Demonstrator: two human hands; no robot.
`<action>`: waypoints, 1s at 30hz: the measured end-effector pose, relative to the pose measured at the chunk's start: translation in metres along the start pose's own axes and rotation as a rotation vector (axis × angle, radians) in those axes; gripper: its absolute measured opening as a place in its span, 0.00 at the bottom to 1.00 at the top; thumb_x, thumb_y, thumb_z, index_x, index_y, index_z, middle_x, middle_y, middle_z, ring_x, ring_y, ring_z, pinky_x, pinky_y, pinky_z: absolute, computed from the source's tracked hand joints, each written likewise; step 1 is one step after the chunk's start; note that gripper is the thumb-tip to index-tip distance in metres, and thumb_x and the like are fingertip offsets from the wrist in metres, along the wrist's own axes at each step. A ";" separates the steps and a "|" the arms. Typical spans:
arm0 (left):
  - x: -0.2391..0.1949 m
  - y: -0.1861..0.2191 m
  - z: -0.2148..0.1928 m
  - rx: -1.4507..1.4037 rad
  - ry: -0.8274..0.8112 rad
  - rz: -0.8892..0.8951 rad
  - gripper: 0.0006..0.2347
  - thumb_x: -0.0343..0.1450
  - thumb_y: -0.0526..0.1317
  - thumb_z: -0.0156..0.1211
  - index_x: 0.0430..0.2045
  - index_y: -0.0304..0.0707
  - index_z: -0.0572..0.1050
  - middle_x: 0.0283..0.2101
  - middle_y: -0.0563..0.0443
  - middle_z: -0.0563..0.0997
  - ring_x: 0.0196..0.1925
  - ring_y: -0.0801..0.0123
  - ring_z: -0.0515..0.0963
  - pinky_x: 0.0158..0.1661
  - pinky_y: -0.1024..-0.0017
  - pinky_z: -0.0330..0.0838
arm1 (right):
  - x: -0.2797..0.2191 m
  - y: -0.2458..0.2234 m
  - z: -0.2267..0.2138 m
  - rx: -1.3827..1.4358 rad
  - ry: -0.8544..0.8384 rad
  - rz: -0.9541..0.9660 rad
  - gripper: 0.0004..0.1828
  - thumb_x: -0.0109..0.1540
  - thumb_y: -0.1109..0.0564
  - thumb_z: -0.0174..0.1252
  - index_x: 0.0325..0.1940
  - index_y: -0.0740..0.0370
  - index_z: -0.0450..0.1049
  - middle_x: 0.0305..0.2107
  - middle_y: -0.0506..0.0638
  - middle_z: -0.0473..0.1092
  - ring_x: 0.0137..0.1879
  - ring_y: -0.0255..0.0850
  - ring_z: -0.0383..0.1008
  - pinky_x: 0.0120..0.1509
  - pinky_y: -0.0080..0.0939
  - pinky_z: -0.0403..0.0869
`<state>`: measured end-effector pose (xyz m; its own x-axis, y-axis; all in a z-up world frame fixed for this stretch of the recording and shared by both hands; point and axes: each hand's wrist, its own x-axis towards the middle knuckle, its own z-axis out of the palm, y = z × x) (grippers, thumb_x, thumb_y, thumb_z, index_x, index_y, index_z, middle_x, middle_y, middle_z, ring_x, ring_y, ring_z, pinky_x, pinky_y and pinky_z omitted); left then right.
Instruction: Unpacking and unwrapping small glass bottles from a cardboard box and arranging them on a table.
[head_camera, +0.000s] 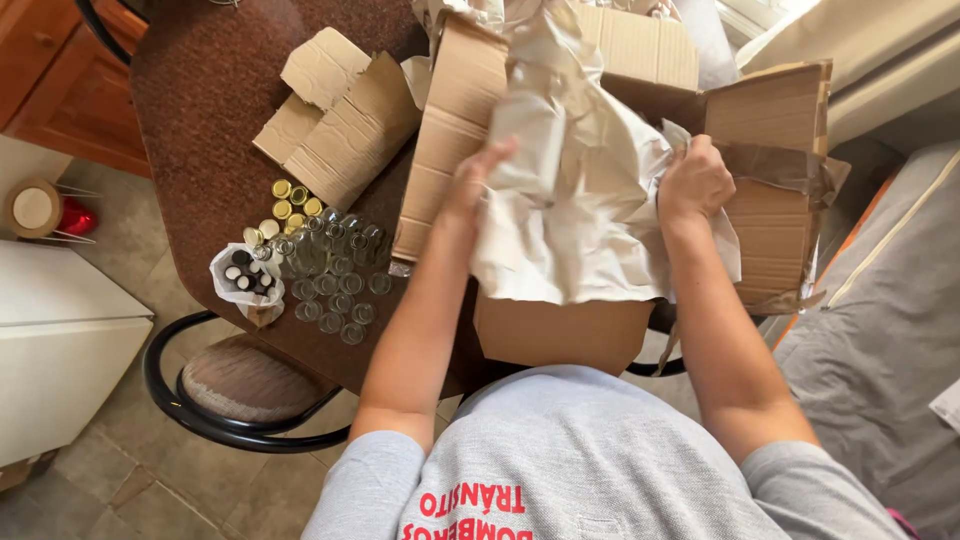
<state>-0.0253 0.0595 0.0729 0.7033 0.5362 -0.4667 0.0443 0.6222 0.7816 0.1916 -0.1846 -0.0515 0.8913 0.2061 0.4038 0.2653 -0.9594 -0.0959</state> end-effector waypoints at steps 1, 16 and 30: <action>-0.008 0.009 0.001 -0.079 -0.062 -0.059 0.15 0.61 0.45 0.75 0.35 0.37 0.82 0.32 0.44 0.85 0.33 0.64 0.86 0.39 0.66 0.80 | -0.003 -0.004 -0.008 0.022 -0.027 -0.029 0.09 0.63 0.47 0.64 0.41 0.46 0.72 0.28 0.45 0.75 0.35 0.48 0.81 0.38 0.50 0.78; -0.020 -0.008 0.027 -0.124 -0.182 -0.003 0.21 0.75 0.48 0.63 0.59 0.35 0.73 0.53 0.40 0.80 0.54 0.62 0.80 0.62 0.59 0.70 | -0.035 -0.091 -0.080 1.229 -0.710 0.062 0.22 0.70 0.41 0.55 0.57 0.61 0.75 0.46 0.56 0.74 0.54 0.49 0.75 0.56 0.45 0.75; 0.012 -0.036 0.027 0.438 0.031 0.060 0.57 0.47 0.55 0.87 0.72 0.51 0.54 0.65 0.35 0.72 0.66 0.53 0.74 0.67 0.60 0.68 | -0.062 -0.098 -0.092 1.329 -0.677 -0.124 0.30 0.65 0.52 0.69 0.66 0.62 0.67 0.54 0.65 0.71 0.65 0.47 0.69 0.66 0.51 0.70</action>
<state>0.0008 0.0277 0.0502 0.6922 0.5852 -0.4224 0.3057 0.2923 0.9061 0.0764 -0.1210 0.0161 0.7371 0.6755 0.0194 0.1499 -0.1354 -0.9794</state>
